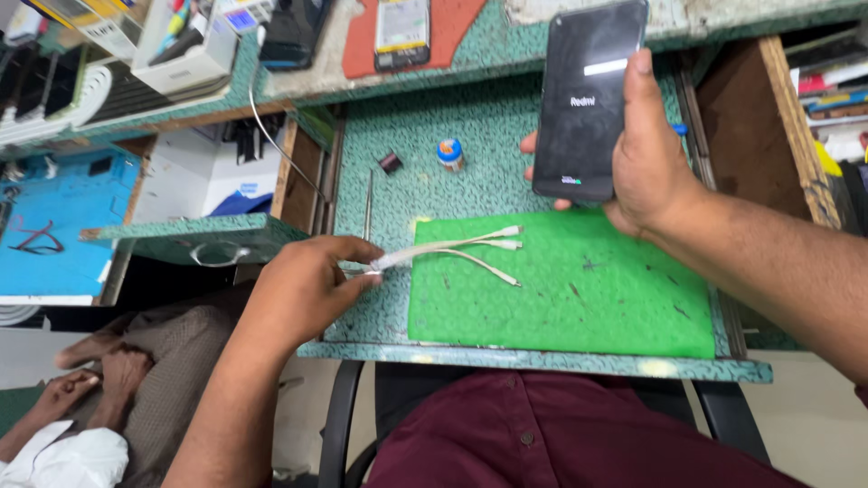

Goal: The person plugs a charging cable into a smartphone and powers it on, then removes the SIM tray and pries off the back cover. They place the opened phone on a green mat and use a screwdriver to unscrew and work on the internal components, holding the frame steady with the other hand.

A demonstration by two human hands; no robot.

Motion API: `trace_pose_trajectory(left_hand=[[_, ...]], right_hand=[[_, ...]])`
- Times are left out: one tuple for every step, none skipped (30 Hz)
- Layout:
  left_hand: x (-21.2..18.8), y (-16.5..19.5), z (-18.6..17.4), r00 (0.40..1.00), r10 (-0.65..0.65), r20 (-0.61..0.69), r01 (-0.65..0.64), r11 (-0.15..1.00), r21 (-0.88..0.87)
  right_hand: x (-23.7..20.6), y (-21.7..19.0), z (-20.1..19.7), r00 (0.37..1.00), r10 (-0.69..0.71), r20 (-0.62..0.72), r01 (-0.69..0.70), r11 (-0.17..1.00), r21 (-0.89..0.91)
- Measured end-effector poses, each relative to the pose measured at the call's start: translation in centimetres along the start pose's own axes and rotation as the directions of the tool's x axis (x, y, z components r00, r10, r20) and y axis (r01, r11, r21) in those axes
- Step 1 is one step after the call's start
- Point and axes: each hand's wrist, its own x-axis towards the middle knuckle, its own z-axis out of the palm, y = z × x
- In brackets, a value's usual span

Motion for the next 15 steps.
trace_pose_trajectory(left_hand=[[0.1, -0.2, 0.4, 0.996, 0.089, -0.027, -0.087, 0.995, 0.058], [0.2, -0.4, 0.8, 0.983, 0.179, -0.049, -0.172, 0.978, 0.117], [0.1, -0.5, 1.3, 0.961, 0.269, -0.067, -0.254, 0.951, 0.175], [0.1, -0.5, 1.8, 0.938, 0.328, -0.110, -0.311, 0.939, 0.148], [0.2, -0.3, 2.4, 0.908, 0.386, -0.163, -0.369, 0.921, 0.127], [0.3, 0.0, 3.0, 0.872, 0.438, -0.218, -0.425, 0.899, 0.106], [0.5, 0.3, 3.6, 0.843, 0.478, -0.246, -0.477, 0.876, 0.069], [0.7, 0.8, 4.2, 0.812, 0.515, -0.276, -0.527, 0.849, 0.032], [0.9, 1.5, 4.8, 0.780, 0.547, -0.306, -0.575, 0.818, -0.004], [1.2, 2.1, 5.2, 0.765, 0.568, -0.304, -0.595, 0.804, 0.005], [1.6, 2.6, 5.5, 0.750, 0.588, -0.302, -0.614, 0.789, 0.012], [1.9, 3.0, 5.8, 0.736, 0.607, -0.301, -0.632, 0.775, 0.018], [2.4, 3.4, 6.0, 0.723, 0.632, -0.279, -0.651, 0.758, 0.032], [2.9, 3.8, 6.2, 0.709, 0.657, -0.256, -0.671, 0.741, 0.044], [3.4, 4.0, 6.3, 0.694, 0.682, -0.232, -0.690, 0.721, 0.056]], right_hand=[[-0.2, -0.1, 0.2, 1.000, -0.008, 0.008, 0.008, 1.000, -0.001], [-0.4, -0.3, 0.4, 1.000, -0.016, 0.015, 0.017, 1.000, -0.002], [-0.6, -0.4, 0.6, 0.999, -0.025, 0.023, 0.025, 1.000, -0.003], [-0.9, -0.4, 0.8, 1.000, -0.002, 0.021, 0.003, 1.000, -0.020], [-0.9, -0.5, 1.0, 1.000, 0.011, 0.022, -0.010, 0.999, -0.039], [-1.0, -0.5, 1.2, 0.999, 0.026, 0.023, -0.025, 0.998, -0.059], [-0.9, -0.5, 1.3, 0.999, 0.015, 0.037, -0.013, 0.998, -0.067], [-0.9, -0.5, 1.5, 0.999, 0.004, 0.051, 0.000, 0.997, -0.074], [-0.9, -0.6, 1.4, 0.998, -0.005, 0.065, 0.010, 0.997, -0.080], [-0.8, -0.6, 1.4, 0.998, 0.001, 0.056, 0.003, 0.997, -0.076], [-0.7, -0.6, 1.3, 0.999, 0.008, 0.048, -0.005, 0.997, -0.073], [-0.7, -0.6, 1.3, 0.999, 0.017, 0.041, -0.014, 0.997, -0.070], [-0.6, -0.6, 1.1, 0.999, 0.011, 0.040, -0.008, 0.997, -0.074], [-0.6, -0.5, 1.0, 0.999, 0.005, 0.038, -0.002, 0.997, -0.079], [-0.6, -0.5, 0.8, 0.999, 0.000, 0.035, 0.003, 0.996, -0.085]])
